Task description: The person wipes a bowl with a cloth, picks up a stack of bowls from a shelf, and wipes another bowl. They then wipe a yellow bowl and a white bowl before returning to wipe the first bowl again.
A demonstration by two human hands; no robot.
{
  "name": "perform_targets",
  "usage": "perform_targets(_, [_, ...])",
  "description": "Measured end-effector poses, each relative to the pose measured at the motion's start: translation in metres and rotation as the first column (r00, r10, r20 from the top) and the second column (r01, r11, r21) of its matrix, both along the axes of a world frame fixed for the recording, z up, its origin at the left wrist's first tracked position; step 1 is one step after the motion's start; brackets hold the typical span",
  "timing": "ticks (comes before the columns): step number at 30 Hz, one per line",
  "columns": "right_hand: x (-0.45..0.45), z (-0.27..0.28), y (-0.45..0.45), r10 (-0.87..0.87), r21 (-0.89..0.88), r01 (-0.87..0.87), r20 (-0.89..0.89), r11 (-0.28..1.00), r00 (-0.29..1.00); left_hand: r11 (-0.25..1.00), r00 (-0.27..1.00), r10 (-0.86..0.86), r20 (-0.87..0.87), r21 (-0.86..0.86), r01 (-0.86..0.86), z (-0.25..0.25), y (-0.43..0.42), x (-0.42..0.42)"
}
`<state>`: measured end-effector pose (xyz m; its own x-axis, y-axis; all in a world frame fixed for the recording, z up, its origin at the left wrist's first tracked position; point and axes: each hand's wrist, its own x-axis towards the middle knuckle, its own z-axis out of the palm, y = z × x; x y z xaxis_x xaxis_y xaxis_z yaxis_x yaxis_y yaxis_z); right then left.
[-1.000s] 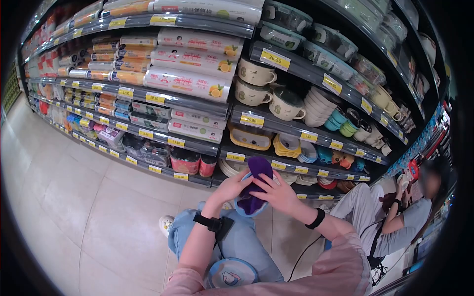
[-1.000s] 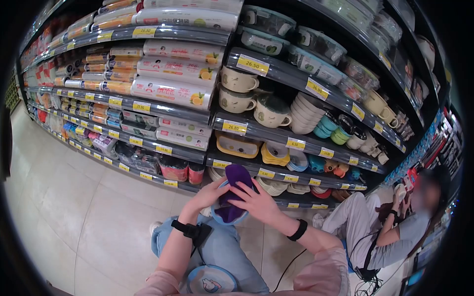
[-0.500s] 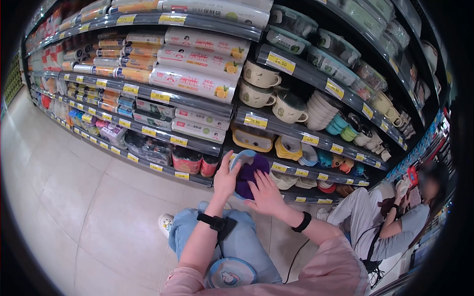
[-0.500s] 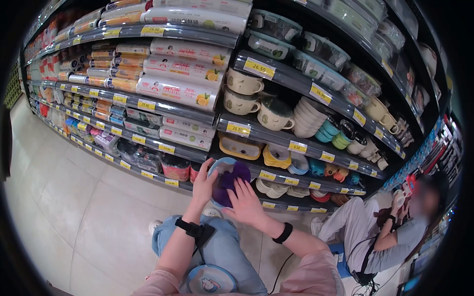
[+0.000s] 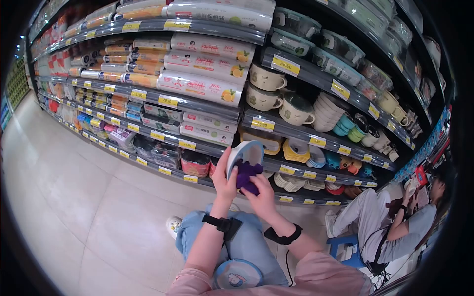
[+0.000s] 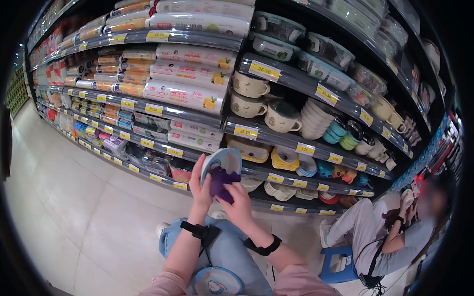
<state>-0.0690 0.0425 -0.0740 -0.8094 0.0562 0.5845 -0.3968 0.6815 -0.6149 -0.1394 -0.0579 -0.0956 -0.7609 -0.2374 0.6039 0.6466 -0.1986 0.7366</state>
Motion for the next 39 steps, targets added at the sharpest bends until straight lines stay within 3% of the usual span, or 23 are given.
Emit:
perform_targets(1, [-0.007,-0.007,0.007,0.061,-0.193,-0.041,0.099,0.980,0.993,0.995,0.999,0.040,-0.037,-0.088,-0.043,0.004,-0.003,0.003])
perform_targets(2, [-0.011,-0.004,0.011,0.185,-0.628,-0.001,0.227,0.778,0.956,0.990,0.996,0.060,-0.059,-0.123,-0.067,0.005,-0.003,0.003])
perform_targets(3, [-0.017,0.005,0.011,0.353,-0.907,0.121,0.276,0.404,0.894,0.983,0.994,0.078,-0.082,-0.158,-0.090,0.006,-0.002,0.003])
perform_targets(4, [-0.018,0.019,0.012,0.395,-0.931,0.288,0.357,0.224,0.847,0.990,0.991,0.084,-0.108,-0.101,-0.095,0.001,0.003,-0.001])
perform_targets(5, [-0.025,0.015,0.018,0.450,-0.955,0.293,0.285,0.054,0.846,0.987,0.995,0.056,-0.077,-0.146,-0.067,0.009,0.001,0.006])
perform_targets(7, [-0.028,0.010,0.022,0.370,-0.969,0.244,0.214,-0.037,0.904,0.955,0.994,0.039,-0.097,-0.289,-0.066,0.009,-0.001,0.006])
perform_targets(9, [-0.023,0.020,0.014,0.397,-0.994,0.102,0.085,-0.023,0.914,0.950,0.997,0.013,-0.074,-0.309,-0.035,0.008,0.000,0.005])
perform_targets(10, [-0.021,0.021,0.009,0.426,-1.000,-0.030,-0.031,-0.010,0.904,0.980,0.999,-0.050,0.016,-0.192,0.052,0.002,0.003,0.001])
perform_targets(11, [-0.021,0.020,0.004,0.427,-0.999,-0.036,-0.037,-0.011,0.903,0.989,0.988,-0.124,0.097,-0.067,0.131,0.001,0.003,-0.002])
perform_targets(13, [-0.021,0.014,-0.008,0.390,-0.937,-0.179,-0.050,0.300,0.920,0.988,0.988,-0.144,0.050,-0.056,0.146,0.002,0.004,-0.004])
perform_targets(15, [-0.026,0.001,-0.010,0.343,-0.920,-0.145,-0.013,0.363,0.939,0.968,0.965,-0.247,0.082,0.056,0.243,0.001,0.005,-0.003])
perform_targets(18, [-0.030,0.002,-0.003,0.177,-0.620,-0.107,0.051,0.777,0.983,0.937,0.935,-0.343,0.084,0.091,0.336,0.004,0.002,0.001])
perform_targets(19, [-0.028,0.005,0.001,0.175,-0.620,-0.109,0.047,0.777,0.983,0.919,0.917,-0.390,0.078,0.095,0.383,0.005,0.002,0.001])
perform_targets(20, [-0.025,0.009,0.005,0.079,-0.320,-0.048,0.085,0.946,0.993,0.905,0.908,-0.417,0.050,0.112,0.410,0.004,0.004,0.001])
perform_targets(21, [-0.020,0.013,0.007,-0.027,0.018,0.026,0.090,1.000,0.996,0.903,0.905,-0.422,0.048,0.110,0.415,0.000,0.006,0.000])
perform_targets(23, [-0.013,0.023,0.002,-0.031,0.127,0.029,0.009,0.991,0.999,0.834,0.855,-0.518,0.037,0.244,0.495,-0.005,0.011,0.000])
perform_targets(25, [-0.009,0.031,-0.002,0.002,0.348,0.048,-0.139,0.936,0.990,0.866,0.886,-0.463,-0.015,0.206,0.456,-0.004,0.010,0.000])
perform_targets(27, [-0.009,0.031,0.002,0.015,0.353,0.038,-0.147,0.935,0.989,0.807,0.848,-0.530,0.019,0.318,0.498,-0.015,0.013,-0.004])
perform_targets(31, [-0.006,0.039,0.011,0.149,0.478,-0.107,-0.049,0.872,0.988,0.789,0.808,-0.576,0.124,0.343,0.510,-0.012,0.006,-0.003])
perform_targets(33, [-0.003,0.041,0.018,0.272,0.620,-0.219,0.009,0.753,0.962,0.761,0.790,-0.605,0.101,0.365,0.536,-0.003,0.003,0.000])
perform_targets(35, [-0.004,0.045,0.027,0.314,0.633,-0.237,-0.011,0.737,0.949,0.793,0.790,-0.591,0.165,0.300,0.531,-0.004,0.007,0.000])
perform_targets(37, [-0.005,0.052,0.039,0.306,0.749,-0.309,0.149,0.586,0.940,0.813,0.794,-0.579,0.185,0.196,0.548,0.003,0.011,0.003])
perform_targets(39, [-0.006,0.063,0.053,0.331,0.785,-0.297,0.125,0.543,0.935,0.808,0.782,-0.589,0.205,0.189,0.559,0.010,0.008,0.004])
